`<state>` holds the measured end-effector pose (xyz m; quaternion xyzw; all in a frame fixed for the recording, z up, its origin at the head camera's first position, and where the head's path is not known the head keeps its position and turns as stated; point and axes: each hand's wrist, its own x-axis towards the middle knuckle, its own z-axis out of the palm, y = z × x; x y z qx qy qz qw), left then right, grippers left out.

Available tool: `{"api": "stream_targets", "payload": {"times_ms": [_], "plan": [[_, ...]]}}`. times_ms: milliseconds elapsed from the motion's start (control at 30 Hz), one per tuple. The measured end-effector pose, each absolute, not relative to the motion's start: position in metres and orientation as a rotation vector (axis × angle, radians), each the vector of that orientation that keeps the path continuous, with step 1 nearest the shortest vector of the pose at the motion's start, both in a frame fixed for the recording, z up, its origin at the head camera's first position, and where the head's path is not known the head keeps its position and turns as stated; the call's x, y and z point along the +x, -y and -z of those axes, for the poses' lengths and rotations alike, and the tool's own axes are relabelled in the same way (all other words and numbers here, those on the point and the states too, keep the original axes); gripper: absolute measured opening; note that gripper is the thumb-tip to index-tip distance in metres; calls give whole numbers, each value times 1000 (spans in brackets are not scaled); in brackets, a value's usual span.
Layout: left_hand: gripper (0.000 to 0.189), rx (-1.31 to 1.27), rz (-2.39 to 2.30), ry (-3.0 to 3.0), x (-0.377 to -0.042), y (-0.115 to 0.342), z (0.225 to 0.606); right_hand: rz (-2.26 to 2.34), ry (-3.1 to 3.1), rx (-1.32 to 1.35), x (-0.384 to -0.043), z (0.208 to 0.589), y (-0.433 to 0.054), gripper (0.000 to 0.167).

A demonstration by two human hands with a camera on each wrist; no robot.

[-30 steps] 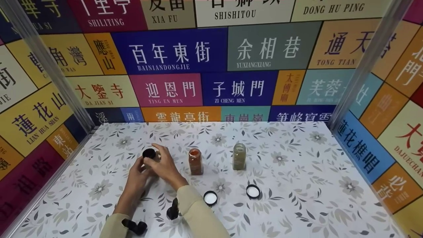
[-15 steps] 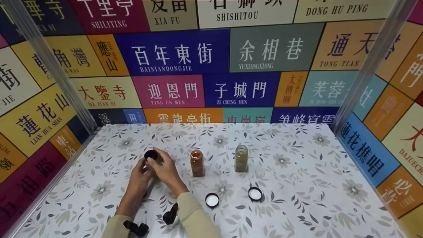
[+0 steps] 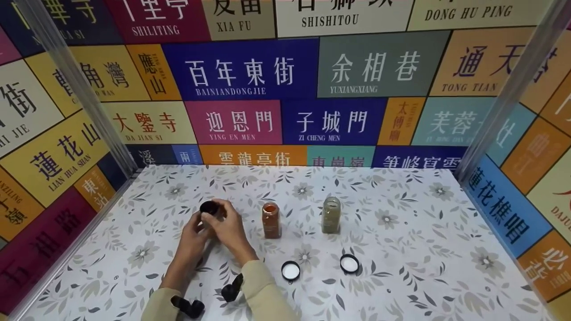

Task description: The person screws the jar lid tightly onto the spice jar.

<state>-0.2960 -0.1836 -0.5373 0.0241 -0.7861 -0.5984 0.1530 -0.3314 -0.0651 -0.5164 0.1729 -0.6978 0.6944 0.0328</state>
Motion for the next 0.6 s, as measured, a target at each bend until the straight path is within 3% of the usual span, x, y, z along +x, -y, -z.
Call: {"api": "stream_targets", "payload": {"times_ms": [167, 367, 600], "plan": [[61, 88, 1717, 2271, -296, 185, 538, -2136, 2143, 518, -332, 516, 66, 46], [62, 104, 1700, 2294, -296, 184, 536, -2169, 2198, 543, -330, 515, 60, 64], [64, 142, 1684, 2304, -297, 182, 536, -2269, 2208, 618, -328, 510, 56, 53]]}}
